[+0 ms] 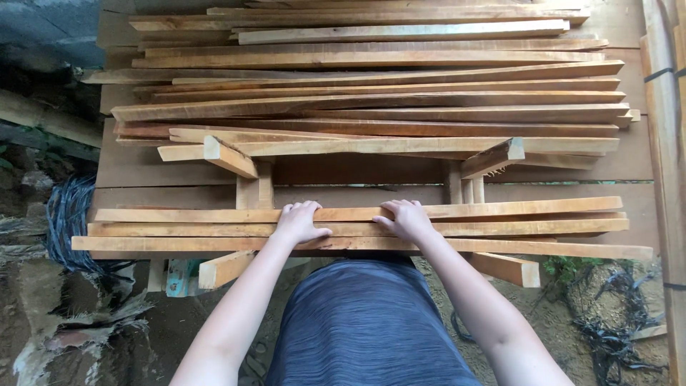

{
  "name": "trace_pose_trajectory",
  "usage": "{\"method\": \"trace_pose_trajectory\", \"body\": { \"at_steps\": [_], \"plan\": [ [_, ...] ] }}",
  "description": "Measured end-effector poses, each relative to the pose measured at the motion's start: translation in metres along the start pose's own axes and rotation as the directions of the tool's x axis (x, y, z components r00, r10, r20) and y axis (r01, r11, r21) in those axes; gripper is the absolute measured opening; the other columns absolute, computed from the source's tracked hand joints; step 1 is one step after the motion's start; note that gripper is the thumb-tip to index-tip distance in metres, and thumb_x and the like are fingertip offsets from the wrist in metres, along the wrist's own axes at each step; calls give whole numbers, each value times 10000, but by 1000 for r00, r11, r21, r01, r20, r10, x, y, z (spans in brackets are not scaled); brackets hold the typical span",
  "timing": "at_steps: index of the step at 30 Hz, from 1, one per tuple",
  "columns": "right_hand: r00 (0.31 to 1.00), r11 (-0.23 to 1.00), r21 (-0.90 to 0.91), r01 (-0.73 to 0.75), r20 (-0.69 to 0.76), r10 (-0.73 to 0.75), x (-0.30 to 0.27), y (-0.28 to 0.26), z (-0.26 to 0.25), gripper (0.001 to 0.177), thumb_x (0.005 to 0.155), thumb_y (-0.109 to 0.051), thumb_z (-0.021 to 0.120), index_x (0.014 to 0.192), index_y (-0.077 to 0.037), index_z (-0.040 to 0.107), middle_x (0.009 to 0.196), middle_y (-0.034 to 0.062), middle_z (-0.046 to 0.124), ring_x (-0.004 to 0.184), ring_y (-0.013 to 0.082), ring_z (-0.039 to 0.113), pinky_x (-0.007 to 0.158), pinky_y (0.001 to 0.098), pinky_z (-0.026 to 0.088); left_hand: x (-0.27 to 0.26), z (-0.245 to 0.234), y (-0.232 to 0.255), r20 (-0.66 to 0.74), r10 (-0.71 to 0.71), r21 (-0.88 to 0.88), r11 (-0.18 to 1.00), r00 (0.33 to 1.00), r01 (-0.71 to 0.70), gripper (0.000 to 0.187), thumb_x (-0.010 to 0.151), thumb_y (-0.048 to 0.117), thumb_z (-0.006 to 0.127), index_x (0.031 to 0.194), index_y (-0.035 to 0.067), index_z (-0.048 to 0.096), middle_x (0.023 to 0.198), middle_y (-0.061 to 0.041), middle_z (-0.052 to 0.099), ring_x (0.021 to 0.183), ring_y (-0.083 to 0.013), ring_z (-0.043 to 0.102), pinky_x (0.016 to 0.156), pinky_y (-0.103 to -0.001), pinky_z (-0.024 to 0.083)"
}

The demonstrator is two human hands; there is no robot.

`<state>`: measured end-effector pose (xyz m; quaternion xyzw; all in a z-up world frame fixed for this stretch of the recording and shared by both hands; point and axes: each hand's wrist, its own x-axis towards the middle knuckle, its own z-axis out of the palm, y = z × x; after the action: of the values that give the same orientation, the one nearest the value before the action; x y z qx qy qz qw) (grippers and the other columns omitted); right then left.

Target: The person repeatedly picks up long, thin wooden planks from a pile and places them onto a wooden rack structure. The camera angle is a first-person perspective looking down at the hands and the wood.

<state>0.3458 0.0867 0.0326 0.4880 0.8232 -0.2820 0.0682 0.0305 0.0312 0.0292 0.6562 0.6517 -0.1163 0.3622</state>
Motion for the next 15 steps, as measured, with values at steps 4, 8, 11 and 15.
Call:
{"method": "trace_pose_trajectory", "body": {
  "at_steps": [4, 8, 11, 15],
  "plan": [
    [999, 1000, -18, 16, -33, -17, -1, 8, 17, 382, 957, -541, 599, 1229, -291, 695, 1192, -59, 738, 1167, 184, 676, 1009, 429, 487, 6, 6, 0, 2, 6, 64, 998, 1000, -6, 789, 762, 662, 755, 1369, 198, 557, 1390, -39, 626, 1360, -285, 546, 1210, -564, 292],
    [999, 1000, 10, -24, -35, 25, -7, 2, 22, 425, 974, -553, 586, 1296, -286, 662, 1296, -45, 707, 1271, 170, 626, 1128, 456, 374, 4, 0, 17, 49, 0, 67, 998, 999, -3, 919, 758, 723, 730, 1452, 161, 514, 1456, -70, 595, 1385, -320, 524, 1223, -593, 258],
    [997, 999, -21, -30, -67, 28, -12, -2, 27, 456, 976, -566, 586, 1329, -284, 642, 1330, -30, 693, 1303, 172, 603, 1180, 479, 315, -3, -1, 30, 68, 10, 59, 998, 998, -14, 890, 804, 698, 699, 1491, 172, 494, 1487, -55, 572, 1398, -311, 512, 1206, -561, 289],
    [995, 1000, -16, -20, -102, 18, -11, -4, 24, 431, 959, -569, 600, 1280, -289, 664, 1261, -39, 717, 1229, 199, 647, 1099, 445, 408, -6, -4, 33, 69, 4, 58, 998, 998, -8, 855, 835, 702, 653, 1494, 183, 491, 1494, -34, 558, 1406, -292, 500, 1185, -509, 337]
  ]
}}
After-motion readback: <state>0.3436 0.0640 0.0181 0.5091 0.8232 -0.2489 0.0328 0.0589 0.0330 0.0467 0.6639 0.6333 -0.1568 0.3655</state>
